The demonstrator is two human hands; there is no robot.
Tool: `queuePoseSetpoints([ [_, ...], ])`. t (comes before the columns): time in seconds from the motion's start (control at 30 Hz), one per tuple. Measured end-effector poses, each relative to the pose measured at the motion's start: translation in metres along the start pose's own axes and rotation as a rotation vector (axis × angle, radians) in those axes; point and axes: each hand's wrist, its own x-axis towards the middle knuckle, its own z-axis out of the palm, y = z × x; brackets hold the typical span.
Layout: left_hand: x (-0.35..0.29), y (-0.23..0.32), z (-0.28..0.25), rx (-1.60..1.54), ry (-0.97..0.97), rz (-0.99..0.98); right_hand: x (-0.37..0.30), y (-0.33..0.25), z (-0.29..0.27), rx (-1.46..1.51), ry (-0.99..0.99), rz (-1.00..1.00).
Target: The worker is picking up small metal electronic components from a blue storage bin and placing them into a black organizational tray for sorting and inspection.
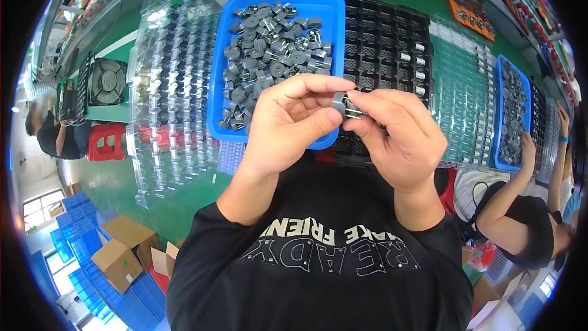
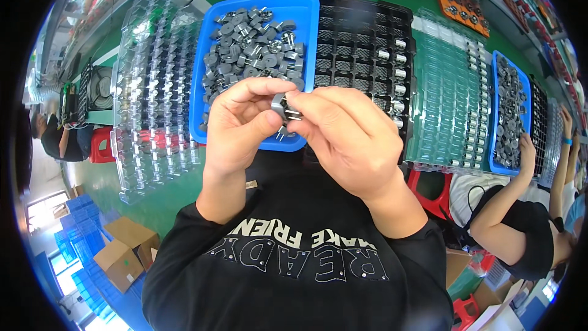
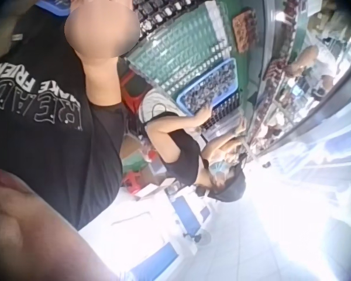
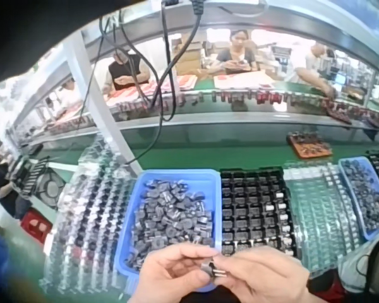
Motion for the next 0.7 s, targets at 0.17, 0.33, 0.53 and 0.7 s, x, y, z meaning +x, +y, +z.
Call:
queuePoseSetpoints([
  [0.17, -0.007, 0.004, 0.006, -0.029, 0.006, 0.008, -0.005, 0.001, -0.002, -0.043, 0.007, -0.089],
  [0.33, -0.013, 0.002, 0.015, 0.039, 0.057, -0.01, -0.01, -0.002, -0.008, -0.049, -0.004, -0.091],
  [0.53, -0.012, 0.005, 0.019, 0.109, 0.012, -0.011, -0.011, -0.008, -0.017, -0.044, -0.021, -0.038],
  [0.7, -0.018, 0.003, 0.028, 0.037, -0.002, -0.02, -0.015, -0.01, -0.025, -0.126, -0.049, -0.129],
])
